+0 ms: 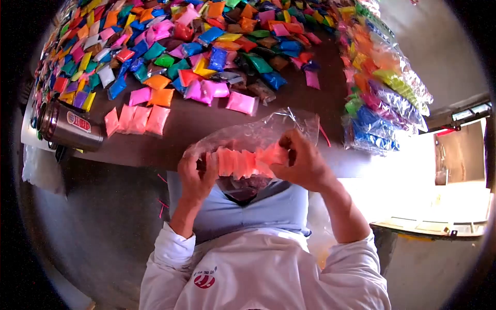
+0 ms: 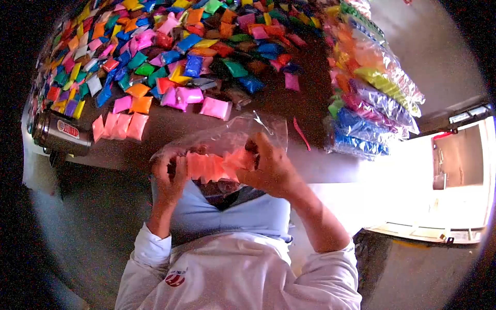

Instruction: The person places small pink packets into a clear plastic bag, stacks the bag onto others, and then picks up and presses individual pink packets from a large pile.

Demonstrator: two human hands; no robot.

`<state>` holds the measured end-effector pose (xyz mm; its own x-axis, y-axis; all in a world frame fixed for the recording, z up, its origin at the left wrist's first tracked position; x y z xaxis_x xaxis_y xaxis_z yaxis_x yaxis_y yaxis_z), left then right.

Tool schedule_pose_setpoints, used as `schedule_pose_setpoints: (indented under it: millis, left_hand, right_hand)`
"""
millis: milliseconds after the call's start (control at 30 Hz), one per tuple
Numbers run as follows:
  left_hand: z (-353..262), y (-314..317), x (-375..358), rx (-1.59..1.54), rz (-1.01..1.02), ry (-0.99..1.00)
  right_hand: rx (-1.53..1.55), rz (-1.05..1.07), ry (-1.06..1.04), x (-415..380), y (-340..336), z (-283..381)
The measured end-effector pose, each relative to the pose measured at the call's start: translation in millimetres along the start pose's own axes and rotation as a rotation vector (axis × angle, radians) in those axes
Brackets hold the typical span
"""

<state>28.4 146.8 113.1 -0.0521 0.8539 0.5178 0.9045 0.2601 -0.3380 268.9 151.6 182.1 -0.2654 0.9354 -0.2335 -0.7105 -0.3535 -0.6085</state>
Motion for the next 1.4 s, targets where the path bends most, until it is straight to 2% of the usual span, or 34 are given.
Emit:
schedule_pose_setpoints:
  millis: [67, 133, 200, 233, 300, 467, 633, 700, 800, 833, 900, 1033, 1100, 1167, 1233, 1333, 1400]
  left_hand:
    - [5.0, 2.0, -2.8, -0.003, 0.033, -0.028]
    - [8.9, 1.4, -6.2, 0.059, 0.033, -0.052]
    - [9.2, 0.6, -5.7, 0.056, 0.048, -0.056]
    - [9.7, 1.1, -4.2, 0.047, 0.054, -0.064]
    - [6.9, 1.8, -3.3, 0.038, 0.048, -0.056]
    - [10.1, 1.7, -7.3, 0.033, 0.061, -0.102]
    - [3.7, 0.0, -4.8, 0.057, 0.038, -0.056]
    - [0.2, -0.2, -2.9, 0.020, 0.047, -0.082]
    - [3.6, 0.4, -3.3, -0.015, 0.062, -0.097]
    - [4.7, 0.6, -3.0, -0.011, 0.069, -0.087]
    - [3.4, 0.6, -2.7, -0.002, 0.058, -0.075]
    - [7.4, 1.3, -5.1, -0.018, 0.064, -0.089]
    - [6.9, 1.8, -5.9, -0.055, 0.069, -0.120]
    - [6.9, 1.8, -5.3, -0.088, 0.071, -0.149]
    - [2.0, 0.7, -1.7, -0.057, 0.057, -0.044]
    - [-0.2, -1.5, -0.7, -0.006, 0.064, -0.050]
    - [3.3, 1.3, -1.9, 0.005, 0.012, 0.009]
  right_hand:
    - [-0.148, -0.132, -0.016, -0.3, 6.1, -9.9]
    - [-0.106, -0.142, 0.039, -1.8, 4.9, -7.6]
    - [-0.338, -0.122, -0.135, -1.8, 2.2, 4.1]
    - [-0.334, -0.128, -0.134, -2.7, 1.5, 2.6]
    - [-0.425, -0.170, -0.289, -7.5, 3.0, 7.1]
    - [-0.390, -0.117, -0.262, -4.9, 4.1, 6.2]
    - [-0.342, -0.115, -0.170, -2.6, 2.9, 1.7]
    - [-0.447, 0.015, -0.368, 4.1, 10.4, 2.6]
    - [-0.535, 0.041, -0.489, 12.9, 16.4, 3.3]
    - [-0.537, 0.042, -0.490, 12.9, 12.2, 9.5]
    - [-0.540, 0.164, -0.309, 11.2, 5.7, 16.5]
    - [-0.473, 0.072, -0.217, 4.8, -12.9, 15.1]
    - [-0.420, 0.181, -0.159, 4.7, -18.6, 19.2]
    - [-0.419, 0.168, -0.208, 3.5, -12.6, 10.6]
    - [-0.418, 0.157, -0.260, 7.5, -5.0, 4.9]
    - [-0.508, 0.246, -0.289, 13.1, 7.3, 6.8]
    - [-0.422, 0.296, -0.175, 10.4, -1.5, 12.2]
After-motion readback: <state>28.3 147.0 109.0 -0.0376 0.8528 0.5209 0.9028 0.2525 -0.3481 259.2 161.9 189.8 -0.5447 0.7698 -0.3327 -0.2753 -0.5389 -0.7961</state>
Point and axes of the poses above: each hand's wrist, its own x-axis towards the middle knuckle, its own y-axis out of the palm, z = x × y, the point moved 5 cm from there along x, towards the middle knuckle, and after that the axes turned 1 degree about -x, right-handed, at the moved point
